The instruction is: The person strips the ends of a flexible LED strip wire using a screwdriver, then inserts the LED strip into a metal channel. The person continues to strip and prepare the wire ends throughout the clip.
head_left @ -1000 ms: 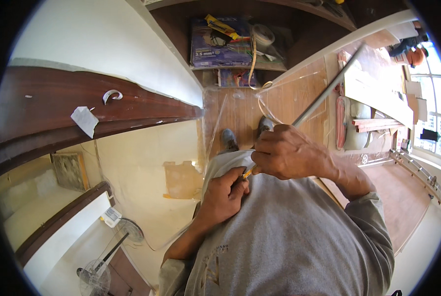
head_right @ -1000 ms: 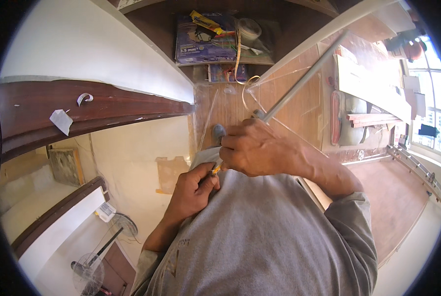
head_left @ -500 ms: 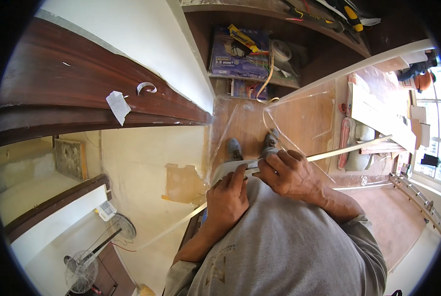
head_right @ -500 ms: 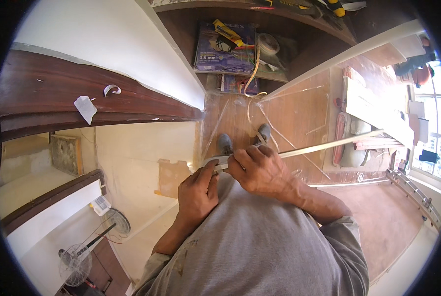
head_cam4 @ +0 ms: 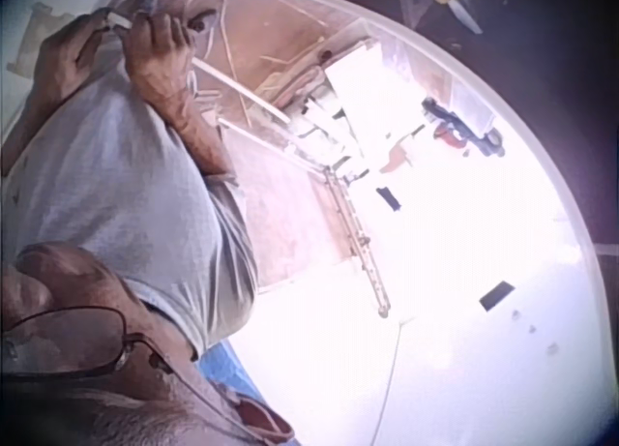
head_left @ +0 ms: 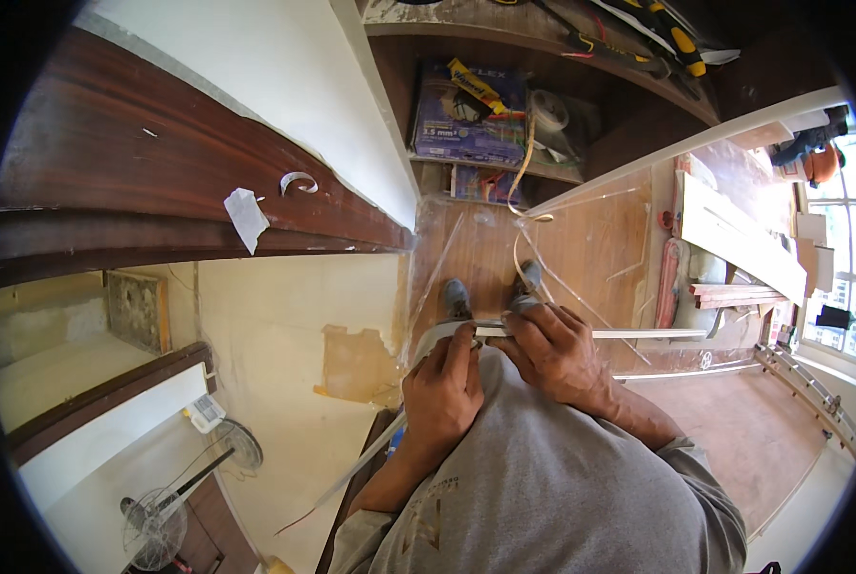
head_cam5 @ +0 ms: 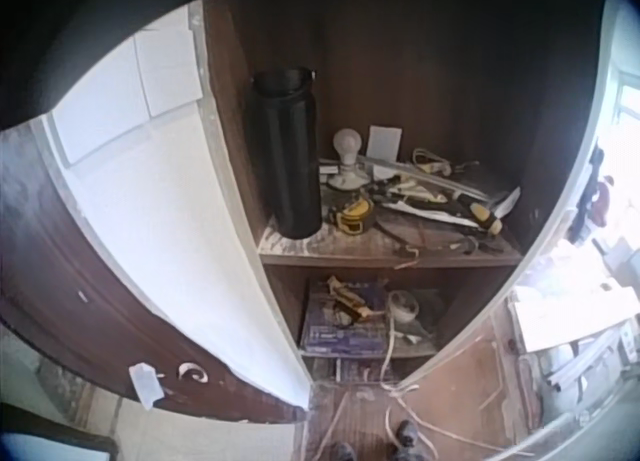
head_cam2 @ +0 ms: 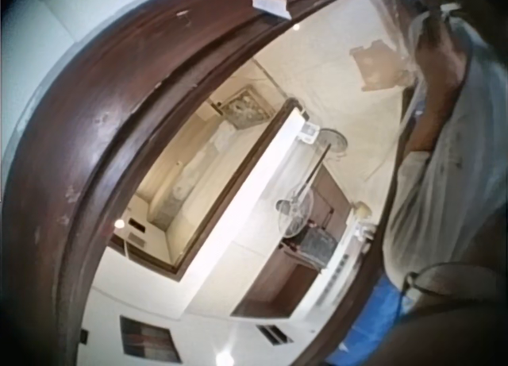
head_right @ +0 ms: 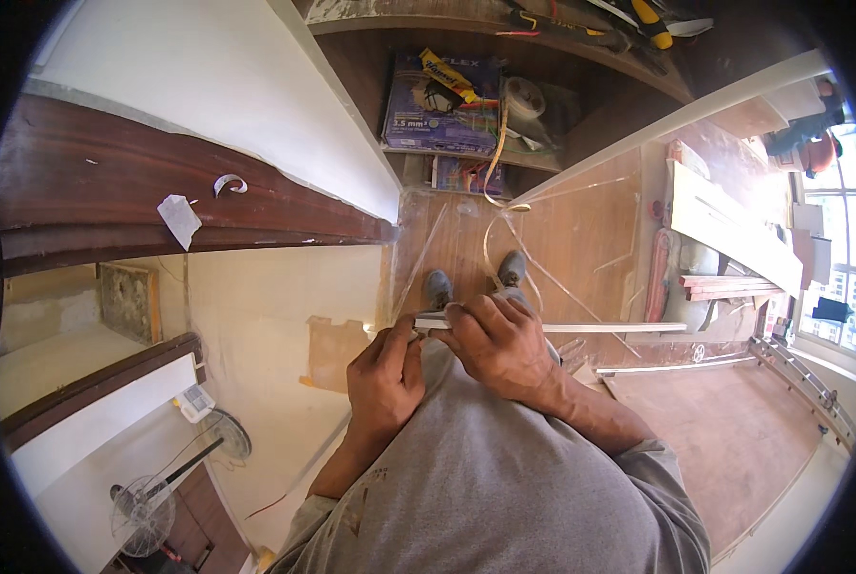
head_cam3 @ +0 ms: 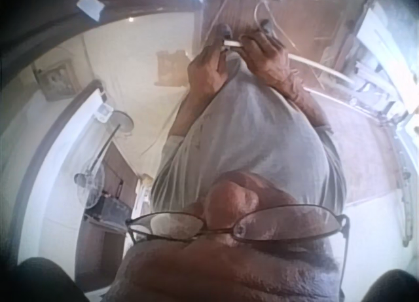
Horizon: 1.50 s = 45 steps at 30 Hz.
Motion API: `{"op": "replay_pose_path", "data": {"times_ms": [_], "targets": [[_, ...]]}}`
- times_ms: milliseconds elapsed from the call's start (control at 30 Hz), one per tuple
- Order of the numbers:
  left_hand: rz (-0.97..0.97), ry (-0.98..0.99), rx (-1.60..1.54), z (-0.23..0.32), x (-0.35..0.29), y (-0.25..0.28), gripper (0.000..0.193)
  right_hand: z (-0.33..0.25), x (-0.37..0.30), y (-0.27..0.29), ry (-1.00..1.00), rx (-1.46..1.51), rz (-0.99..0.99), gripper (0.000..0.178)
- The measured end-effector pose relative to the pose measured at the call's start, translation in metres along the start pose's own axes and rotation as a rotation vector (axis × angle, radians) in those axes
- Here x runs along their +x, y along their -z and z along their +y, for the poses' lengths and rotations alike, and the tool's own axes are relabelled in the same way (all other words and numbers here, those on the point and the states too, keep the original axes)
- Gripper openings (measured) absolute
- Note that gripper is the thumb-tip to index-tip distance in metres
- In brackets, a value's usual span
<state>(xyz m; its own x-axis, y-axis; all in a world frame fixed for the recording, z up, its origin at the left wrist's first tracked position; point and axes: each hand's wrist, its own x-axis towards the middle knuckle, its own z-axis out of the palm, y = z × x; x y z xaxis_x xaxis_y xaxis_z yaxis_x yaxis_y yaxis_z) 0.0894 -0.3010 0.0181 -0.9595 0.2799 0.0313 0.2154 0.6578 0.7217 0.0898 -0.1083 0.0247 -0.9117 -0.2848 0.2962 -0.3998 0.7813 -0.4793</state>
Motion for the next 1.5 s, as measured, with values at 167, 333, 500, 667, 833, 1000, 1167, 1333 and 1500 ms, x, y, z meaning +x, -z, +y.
{"op": "replay_pose_path", "data": {"times_ms": [167, 333, 500, 667, 833, 1000, 1167, 1333, 1500], "targets": [[-0.062, 0.014, 0.033, 0.006, 0.004, 0.007, 0.032, 0.006, -0.002, 0.005, 0.053, 0.026, -0.003, 0.035], [-0.069, -0.030, 0.024, 0.003, 0.004, 0.008, 0.030, 0.001, 0.000, 0.015, -0.005, 0.014, -0.103, 0.048], [-0.085, -0.013, 0.022, 0.002, 0.003, 0.007, 0.031, 0.002, 0.002, 0.013, -0.081, 0.100, -0.117, 0.052], [-0.079, 0.011, -0.127, -0.005, 0.003, 0.006, 0.033, 0.009, -0.007, 0.003, -0.017, 0.068, -0.132, 0.053], [-0.135, 0.058, -0.263, -0.001, 0.008, 0.012, 0.033, 0.007, -0.009, 0.001, 0.000, -0.003, -0.139, 0.052], [-0.121, 0.086, -0.259, -0.003, 0.006, 0.007, 0.035, 0.006, -0.010, 0.002, 0.041, -0.022, -0.147, 0.051], [-0.133, 0.189, -0.299, 0.001, 0.006, 0.008, 0.035, 0.006, -0.012, 0.001, 0.049, 0.007, -0.157, 0.051], [-0.145, 0.110, -0.308, -0.003, 0.004, 0.007, 0.034, 0.006, -0.014, -0.001, 0.056, 0.010, -0.156, 0.048], [-0.174, 0.173, -0.431, -0.006, 0.002, 0.006, 0.031, 0.006, -0.014, 0.001, 0.055, 0.002, -0.166, 0.047]]}}
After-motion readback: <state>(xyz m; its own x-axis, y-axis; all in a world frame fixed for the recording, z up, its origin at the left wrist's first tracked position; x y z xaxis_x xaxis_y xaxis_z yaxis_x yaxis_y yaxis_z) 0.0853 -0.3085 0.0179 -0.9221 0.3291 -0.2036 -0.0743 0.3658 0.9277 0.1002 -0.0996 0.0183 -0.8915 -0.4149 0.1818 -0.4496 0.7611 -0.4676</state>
